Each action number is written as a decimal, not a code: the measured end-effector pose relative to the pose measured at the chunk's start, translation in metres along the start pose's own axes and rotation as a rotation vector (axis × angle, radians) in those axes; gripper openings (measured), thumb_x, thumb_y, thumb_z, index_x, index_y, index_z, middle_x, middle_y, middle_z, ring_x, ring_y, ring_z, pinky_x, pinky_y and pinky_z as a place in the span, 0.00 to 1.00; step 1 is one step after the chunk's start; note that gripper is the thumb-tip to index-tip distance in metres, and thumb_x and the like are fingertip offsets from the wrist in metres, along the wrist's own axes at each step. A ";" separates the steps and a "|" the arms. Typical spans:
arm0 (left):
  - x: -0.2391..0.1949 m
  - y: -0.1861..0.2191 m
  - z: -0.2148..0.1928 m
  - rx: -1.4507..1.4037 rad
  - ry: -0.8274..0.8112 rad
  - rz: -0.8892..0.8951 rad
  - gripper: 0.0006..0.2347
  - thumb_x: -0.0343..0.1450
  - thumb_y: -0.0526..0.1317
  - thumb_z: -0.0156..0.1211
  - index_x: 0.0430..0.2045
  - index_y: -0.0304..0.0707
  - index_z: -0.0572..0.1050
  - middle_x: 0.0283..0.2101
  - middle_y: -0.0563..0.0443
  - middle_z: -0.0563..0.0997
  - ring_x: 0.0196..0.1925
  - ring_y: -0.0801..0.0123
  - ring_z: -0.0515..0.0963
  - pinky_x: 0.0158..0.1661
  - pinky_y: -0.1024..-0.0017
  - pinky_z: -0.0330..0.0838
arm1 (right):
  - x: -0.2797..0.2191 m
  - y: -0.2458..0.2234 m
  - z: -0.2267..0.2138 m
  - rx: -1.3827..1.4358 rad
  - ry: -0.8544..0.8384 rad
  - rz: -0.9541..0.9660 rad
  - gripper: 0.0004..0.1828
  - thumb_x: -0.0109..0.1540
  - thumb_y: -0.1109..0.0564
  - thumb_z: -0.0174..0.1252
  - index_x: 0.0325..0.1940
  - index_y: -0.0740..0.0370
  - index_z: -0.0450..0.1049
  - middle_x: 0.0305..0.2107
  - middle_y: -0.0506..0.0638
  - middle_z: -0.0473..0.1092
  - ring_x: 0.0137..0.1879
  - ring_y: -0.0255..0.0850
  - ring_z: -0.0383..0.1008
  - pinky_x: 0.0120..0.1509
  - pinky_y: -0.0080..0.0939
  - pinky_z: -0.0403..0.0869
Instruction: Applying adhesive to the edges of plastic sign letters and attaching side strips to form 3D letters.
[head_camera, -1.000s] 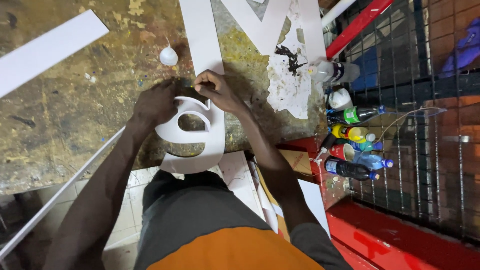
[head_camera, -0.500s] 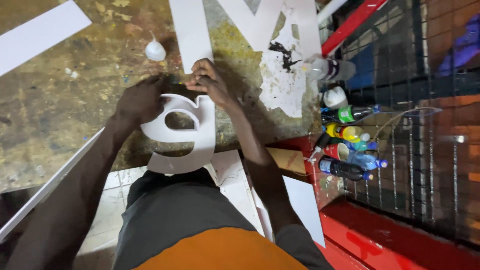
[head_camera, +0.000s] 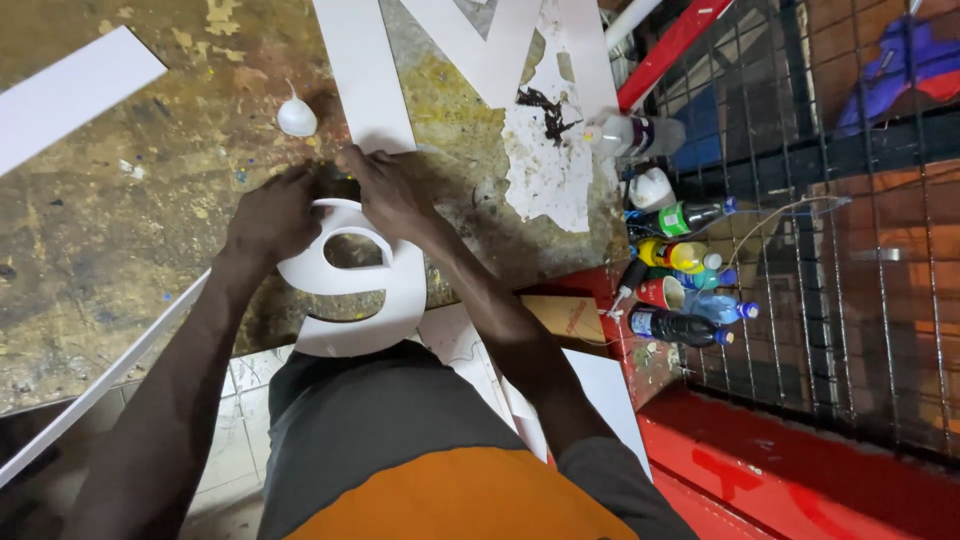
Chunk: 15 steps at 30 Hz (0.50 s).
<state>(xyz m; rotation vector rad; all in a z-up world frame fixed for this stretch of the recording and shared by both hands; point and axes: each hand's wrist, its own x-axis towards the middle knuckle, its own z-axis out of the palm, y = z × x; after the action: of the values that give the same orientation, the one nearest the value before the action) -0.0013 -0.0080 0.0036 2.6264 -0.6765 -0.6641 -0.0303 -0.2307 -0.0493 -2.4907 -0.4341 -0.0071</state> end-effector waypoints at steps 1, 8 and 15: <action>-0.001 0.000 0.000 -0.008 -0.012 -0.007 0.22 0.79 0.46 0.59 0.69 0.45 0.79 0.80 0.45 0.74 0.74 0.40 0.78 0.63 0.33 0.80 | 0.000 0.005 0.002 -0.063 0.040 -0.115 0.26 0.68 0.68 0.48 0.69 0.51 0.61 0.44 0.62 0.81 0.56 0.62 0.84 0.68 0.58 0.80; -0.002 0.005 -0.005 -0.029 -0.049 -0.046 0.23 0.79 0.46 0.59 0.72 0.46 0.77 0.79 0.46 0.74 0.76 0.43 0.77 0.66 0.33 0.78 | 0.000 0.029 0.027 -0.306 0.095 -0.095 0.17 0.67 0.61 0.55 0.59 0.46 0.65 0.38 0.47 0.83 0.47 0.52 0.86 0.54 0.54 0.83; -0.002 0.001 -0.004 -0.021 -0.044 -0.033 0.23 0.79 0.46 0.58 0.73 0.50 0.75 0.81 0.46 0.72 0.77 0.44 0.76 0.66 0.36 0.78 | -0.009 -0.004 0.010 0.018 0.085 0.173 0.20 0.69 0.63 0.51 0.65 0.53 0.64 0.44 0.59 0.85 0.53 0.64 0.86 0.53 0.67 0.82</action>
<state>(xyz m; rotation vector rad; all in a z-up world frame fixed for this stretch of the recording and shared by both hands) -0.0015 -0.0066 0.0081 2.6158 -0.6363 -0.7373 -0.0409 -0.2246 -0.0559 -2.4916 -0.1819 -0.0397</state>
